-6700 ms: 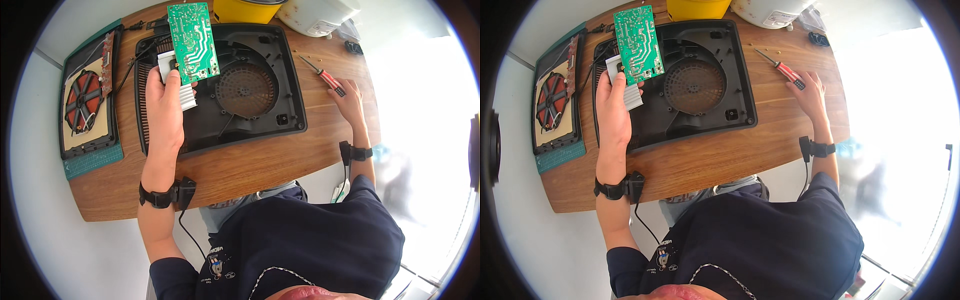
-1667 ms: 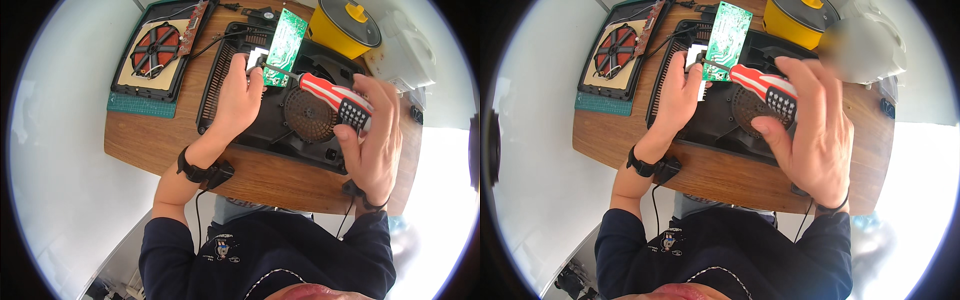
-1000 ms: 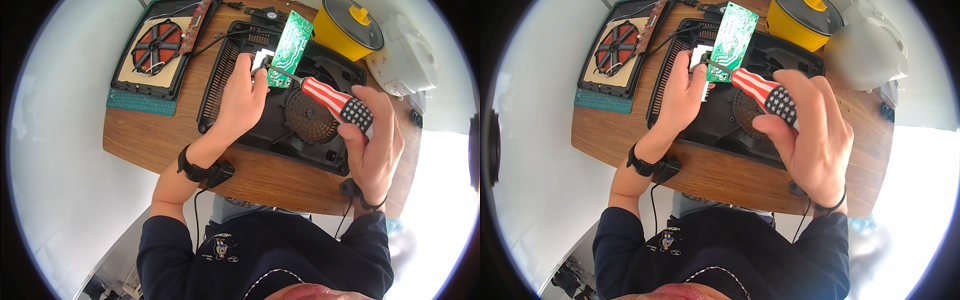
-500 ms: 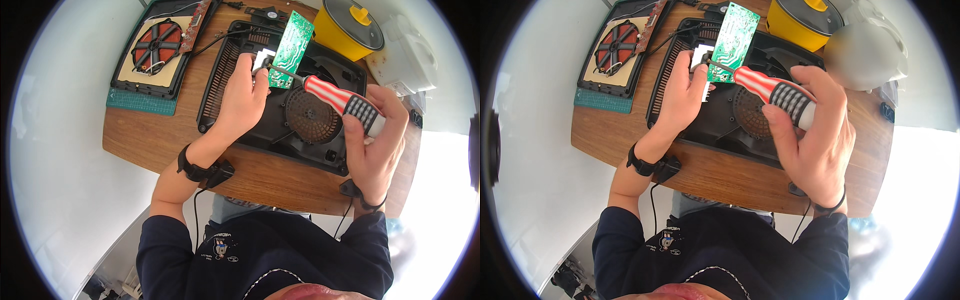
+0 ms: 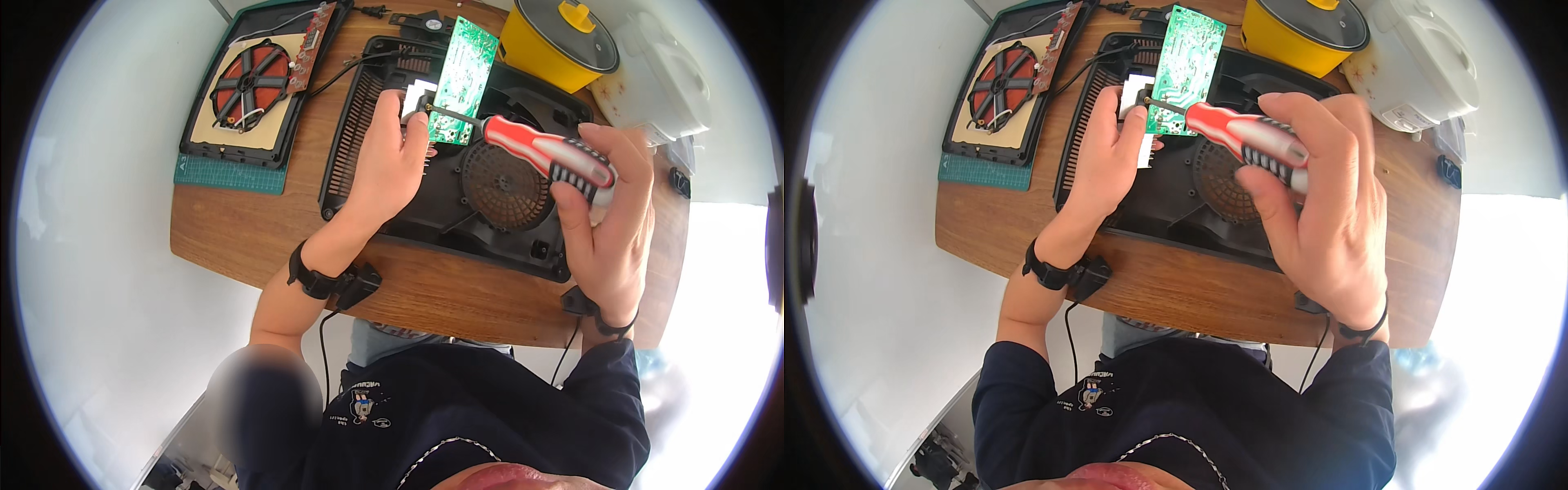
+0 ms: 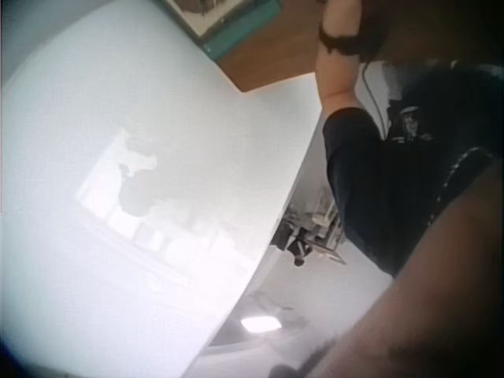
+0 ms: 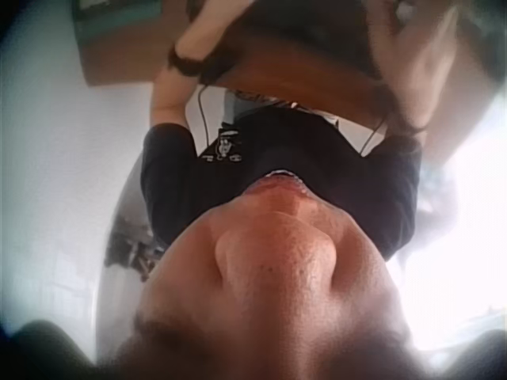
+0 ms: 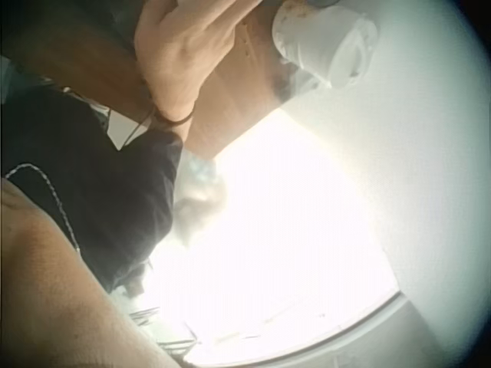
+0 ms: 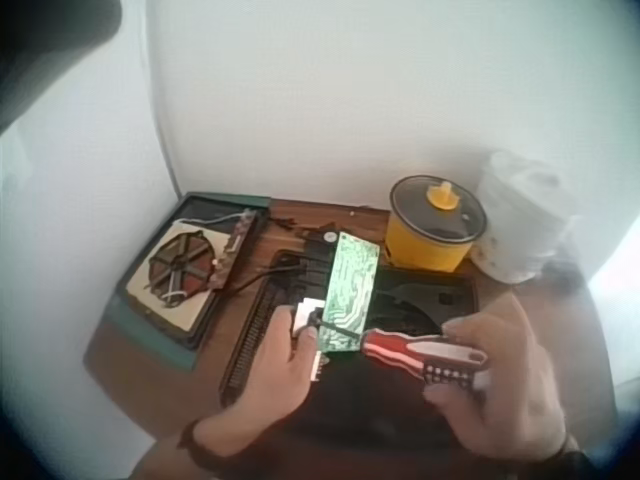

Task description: The person attaches a metal heatsink to a green circuit board using a screwdriver. They then place the assembly into a black plastic housing and secure it with screws.

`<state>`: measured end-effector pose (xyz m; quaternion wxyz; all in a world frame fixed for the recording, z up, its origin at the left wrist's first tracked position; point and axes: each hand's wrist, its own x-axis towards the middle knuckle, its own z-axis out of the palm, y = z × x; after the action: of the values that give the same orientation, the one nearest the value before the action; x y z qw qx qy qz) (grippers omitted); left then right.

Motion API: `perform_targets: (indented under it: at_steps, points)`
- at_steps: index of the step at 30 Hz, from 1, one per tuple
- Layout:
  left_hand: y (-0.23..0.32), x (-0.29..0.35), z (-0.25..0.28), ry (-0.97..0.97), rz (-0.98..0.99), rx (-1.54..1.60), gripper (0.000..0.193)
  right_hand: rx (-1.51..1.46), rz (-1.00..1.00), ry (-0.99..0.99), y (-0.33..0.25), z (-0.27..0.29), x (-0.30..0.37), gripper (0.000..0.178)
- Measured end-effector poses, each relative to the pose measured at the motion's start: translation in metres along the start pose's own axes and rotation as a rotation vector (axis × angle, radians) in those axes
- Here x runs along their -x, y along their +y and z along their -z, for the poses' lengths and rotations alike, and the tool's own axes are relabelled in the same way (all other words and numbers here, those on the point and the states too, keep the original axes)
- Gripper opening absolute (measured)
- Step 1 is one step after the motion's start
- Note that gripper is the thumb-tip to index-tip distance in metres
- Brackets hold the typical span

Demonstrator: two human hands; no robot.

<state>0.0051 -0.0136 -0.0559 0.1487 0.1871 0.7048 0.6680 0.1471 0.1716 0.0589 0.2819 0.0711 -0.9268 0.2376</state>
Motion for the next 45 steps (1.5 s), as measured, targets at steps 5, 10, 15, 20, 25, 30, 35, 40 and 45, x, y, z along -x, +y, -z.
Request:
perform_targets:
  at_steps: [5, 10, 15, 20, 25, 30, 35, 40, 45]
  points:
    - [0.003, 0.001, 0.002, 0.015, 0.013, -0.036, 0.024, -0.055, 0.09, 0.027, 0.004, -0.003, -0.002, 0.042]
    - [0.003, 0.002, 0.0, 0.004, -0.015, -0.032, 0.024, 0.025, 0.011, -0.034, 0.001, 0.003, 0.003, 0.049]
    - [-0.002, 0.002, -0.002, 0.016, -0.062, -0.024, 0.022, -0.022, 0.027, -0.058, 0.001, 0.003, 0.003, 0.037]
    - [-0.003, 0.001, 0.0, 0.015, -0.05, -0.023, 0.022, -0.073, 0.045, -0.013, -0.001, 0.001, -0.001, 0.039]
    - [-0.001, 0.002, -0.002, 0.018, -0.036, 0.004, 0.021, -0.048, 0.011, -0.045, -0.001, 0.003, 0.002, 0.044]
    - [-0.003, 0.0, 0.0, 0.017, -0.058, -0.012, 0.021, -0.048, 0.093, -0.057, 0.005, 0.005, 0.0, 0.047]
    - [-0.001, 0.0, 0.002, 0.014, -0.043, -0.043, 0.021, -0.112, 0.037, 0.003, 0.004, -0.002, 0.0, 0.047]
    - [-0.002, 0.0, 0.003, 0.009, -0.047, -0.037, 0.02, 0.004, -0.04, -0.108, 0.001, 0.008, 0.003, 0.054]
    - [0.002, 0.001, -0.001, 0.021, -0.044, 0.0, 0.021, 0.031, -0.006, -0.111, 0.003, 0.006, 0.0, 0.056]
